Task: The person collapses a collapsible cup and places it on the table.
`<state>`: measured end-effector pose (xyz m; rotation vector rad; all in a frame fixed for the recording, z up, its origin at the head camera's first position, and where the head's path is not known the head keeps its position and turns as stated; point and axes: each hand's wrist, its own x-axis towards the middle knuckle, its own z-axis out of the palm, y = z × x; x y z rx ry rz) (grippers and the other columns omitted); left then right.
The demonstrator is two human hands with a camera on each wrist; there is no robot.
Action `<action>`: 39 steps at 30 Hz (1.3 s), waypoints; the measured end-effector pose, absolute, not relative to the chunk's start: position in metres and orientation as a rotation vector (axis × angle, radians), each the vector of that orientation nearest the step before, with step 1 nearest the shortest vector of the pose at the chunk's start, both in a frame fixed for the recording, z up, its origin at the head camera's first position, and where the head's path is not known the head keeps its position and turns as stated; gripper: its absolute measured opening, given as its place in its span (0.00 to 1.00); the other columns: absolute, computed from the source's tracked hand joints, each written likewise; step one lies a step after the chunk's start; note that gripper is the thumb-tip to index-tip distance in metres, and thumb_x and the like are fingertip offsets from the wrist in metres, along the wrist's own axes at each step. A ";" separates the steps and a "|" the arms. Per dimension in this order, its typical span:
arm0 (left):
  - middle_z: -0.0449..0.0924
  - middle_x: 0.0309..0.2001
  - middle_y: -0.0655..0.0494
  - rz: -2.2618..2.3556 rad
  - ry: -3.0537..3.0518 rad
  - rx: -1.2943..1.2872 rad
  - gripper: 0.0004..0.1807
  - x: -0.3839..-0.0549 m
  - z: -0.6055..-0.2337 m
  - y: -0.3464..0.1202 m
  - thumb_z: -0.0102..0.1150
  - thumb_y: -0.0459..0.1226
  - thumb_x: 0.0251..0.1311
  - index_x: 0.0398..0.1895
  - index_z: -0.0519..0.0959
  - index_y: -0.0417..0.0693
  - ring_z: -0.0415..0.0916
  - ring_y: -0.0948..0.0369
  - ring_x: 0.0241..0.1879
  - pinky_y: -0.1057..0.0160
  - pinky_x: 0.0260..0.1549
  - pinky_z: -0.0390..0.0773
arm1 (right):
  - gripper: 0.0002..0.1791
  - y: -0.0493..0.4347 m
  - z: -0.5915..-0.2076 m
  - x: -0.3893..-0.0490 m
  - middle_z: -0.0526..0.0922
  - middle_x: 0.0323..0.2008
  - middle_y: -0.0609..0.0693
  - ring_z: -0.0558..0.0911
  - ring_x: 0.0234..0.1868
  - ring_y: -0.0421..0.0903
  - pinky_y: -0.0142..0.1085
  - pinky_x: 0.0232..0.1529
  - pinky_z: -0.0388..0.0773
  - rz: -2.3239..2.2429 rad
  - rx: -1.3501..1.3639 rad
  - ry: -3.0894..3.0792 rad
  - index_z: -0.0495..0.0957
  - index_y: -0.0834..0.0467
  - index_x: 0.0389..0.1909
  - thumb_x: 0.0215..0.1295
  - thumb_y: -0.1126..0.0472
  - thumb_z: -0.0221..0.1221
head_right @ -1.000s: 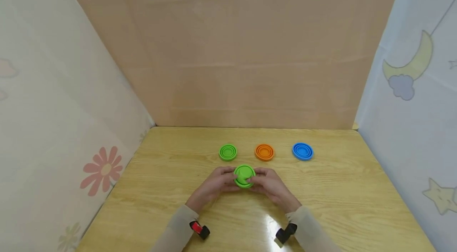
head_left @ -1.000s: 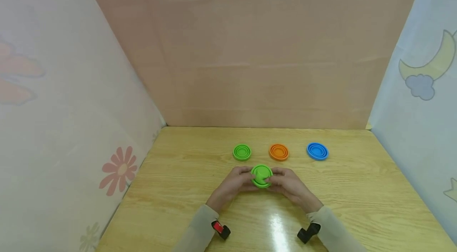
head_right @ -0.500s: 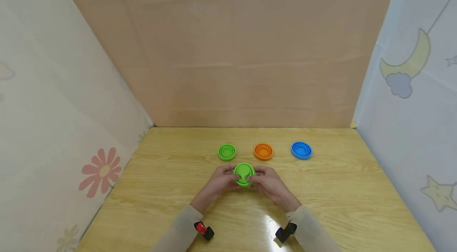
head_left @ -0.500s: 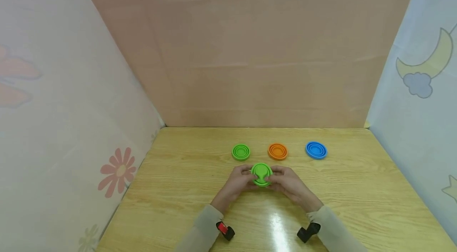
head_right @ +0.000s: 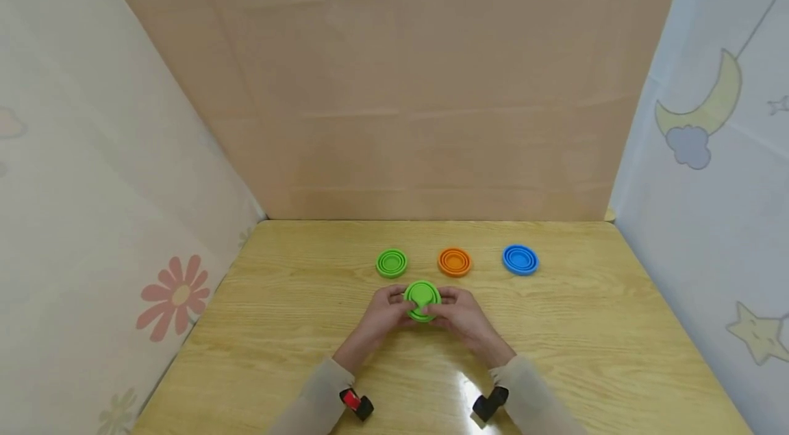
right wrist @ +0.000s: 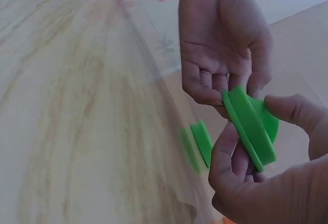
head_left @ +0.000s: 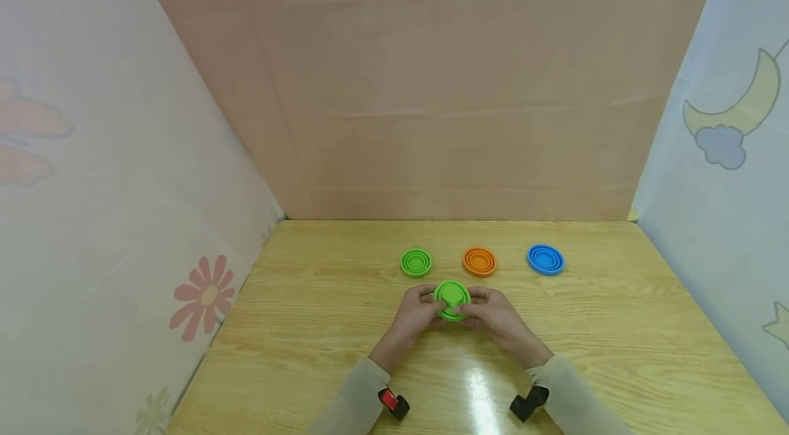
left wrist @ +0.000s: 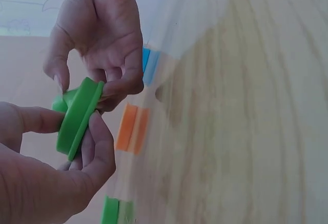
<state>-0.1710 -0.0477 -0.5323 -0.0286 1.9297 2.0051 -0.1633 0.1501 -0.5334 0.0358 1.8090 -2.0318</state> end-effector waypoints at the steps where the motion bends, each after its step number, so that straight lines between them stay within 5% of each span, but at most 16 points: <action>1: 0.86 0.48 0.40 1.996 1.953 -0.034 0.24 -0.170 -0.532 -0.047 0.64 0.28 0.66 0.65 0.76 0.31 0.88 0.58 0.40 0.53 0.45 0.92 | 0.34 0.149 -0.533 -0.163 0.88 0.49 0.54 0.89 0.47 0.42 0.38 0.54 0.90 -2.035 0.050 1.821 0.66 0.76 0.69 0.67 0.67 0.66; 14: 0.87 0.53 0.42 1.920 1.958 0.063 0.27 -0.168 -0.534 -0.046 0.64 0.33 0.70 0.69 0.74 0.32 0.88 0.56 0.48 0.55 0.48 0.91 | 0.31 0.146 -0.534 -0.161 0.84 0.53 0.60 0.87 0.45 0.43 0.38 0.49 0.90 -2.003 0.152 1.944 0.69 0.74 0.68 0.66 0.70 0.63; 26: 0.85 0.50 0.43 1.956 1.959 0.081 0.23 -0.167 -0.536 -0.050 0.65 0.35 0.72 0.66 0.77 0.34 0.87 0.59 0.43 0.56 0.47 0.92 | 0.28 0.147 -0.532 -0.159 0.85 0.48 0.59 0.86 0.42 0.44 0.38 0.45 0.90 -1.949 0.131 2.022 0.72 0.74 0.64 0.64 0.71 0.64; 39: 0.87 0.43 0.44 1.951 1.927 0.069 0.22 -0.172 -0.536 -0.057 0.67 0.33 0.69 0.65 0.79 0.37 0.88 0.61 0.38 0.56 0.46 0.92 | 0.30 0.161 -0.537 -0.164 0.86 0.52 0.55 0.88 0.49 0.43 0.41 0.54 0.90 -1.987 -0.005 1.833 0.69 0.76 0.67 0.73 0.61 0.64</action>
